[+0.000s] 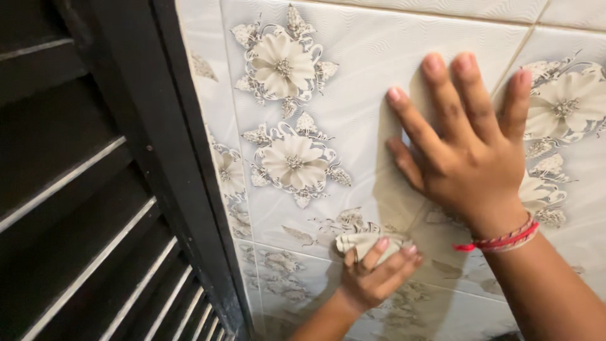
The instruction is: The person wipes wall tiles with a cloth and then cleans the slats of a door with the cloth.
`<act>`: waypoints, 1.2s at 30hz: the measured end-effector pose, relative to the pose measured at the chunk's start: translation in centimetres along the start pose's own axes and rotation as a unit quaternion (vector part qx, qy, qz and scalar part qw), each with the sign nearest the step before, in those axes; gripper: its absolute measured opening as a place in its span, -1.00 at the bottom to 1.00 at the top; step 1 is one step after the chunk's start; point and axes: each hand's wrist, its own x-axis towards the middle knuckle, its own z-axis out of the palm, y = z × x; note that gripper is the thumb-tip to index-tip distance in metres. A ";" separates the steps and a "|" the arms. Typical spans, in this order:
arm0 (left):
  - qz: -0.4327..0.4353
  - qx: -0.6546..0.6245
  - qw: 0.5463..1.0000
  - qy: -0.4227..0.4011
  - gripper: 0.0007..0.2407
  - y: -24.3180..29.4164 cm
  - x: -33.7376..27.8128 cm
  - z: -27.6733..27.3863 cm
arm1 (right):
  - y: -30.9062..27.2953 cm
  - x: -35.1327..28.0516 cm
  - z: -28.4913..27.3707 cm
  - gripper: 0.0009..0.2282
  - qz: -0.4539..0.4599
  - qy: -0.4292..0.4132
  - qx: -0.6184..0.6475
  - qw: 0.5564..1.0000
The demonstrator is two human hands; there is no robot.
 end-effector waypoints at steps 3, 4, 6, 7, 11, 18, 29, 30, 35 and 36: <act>0.075 0.023 0.996 -0.039 -0.80 -3.0 -1.6 -1.5 | -0.4 -1.7 0.6 -0.54 0.002 -0.022 0.001 1.000; 0.075 0.026 0.996 -0.037 -0.80 -3.9 -1.5 -1.9 | -0.6 -2.2 0.6 -0.54 -0.007 -0.025 -0.007 1.000; 0.067 0.036 0.997 -0.017 -0.84 -5.9 -0.7 -2.4 | -0.8 -3.1 0.5 -0.54 -0.015 -0.027 -0.017 0.999; 0.063 0.062 0.996 -0.012 -0.86 -6.9 -0.2 -2.9 | -1.1 -3.6 0.4 -0.54 -0.024 -0.019 -0.097 0.995; -0.021 0.062 0.998 0.019 -0.90 -9.9 2.8 -2.9 | -1.6 -4.7 0.7 -0.56 -0.007 0.001 -0.179 0.984; -0.226 0.059 0.968 0.089 -0.81 -4.8 5.0 0.1 | -1.7 -5.2 1.4 -0.60 0.030 0.006 -0.112 0.993; -0.072 -0.101 0.988 -0.095 -0.81 2.1 -3.5 -2.1 | -1.7 -5.4 1.2 -0.63 0.044 0.017 -0.060 0.997; -0.073 -0.099 0.988 -0.097 -0.81 2.2 -4.2 -2.8 | -1.7 -5.3 1.0 -0.63 0.044 0.017 -0.057 0.997; -0.629 -0.468 0.618 -0.060 -0.66 3.7 -8.3 -4.6 | -2.9 -5.1 -0.4 -0.73 0.138 0.048 0.103 0.984; -0.631 -0.467 0.617 -0.061 -0.66 3.5 -9.0 -5.1 | -3.8 -5.5 -0.6 -0.73 0.139 0.046 0.104 0.984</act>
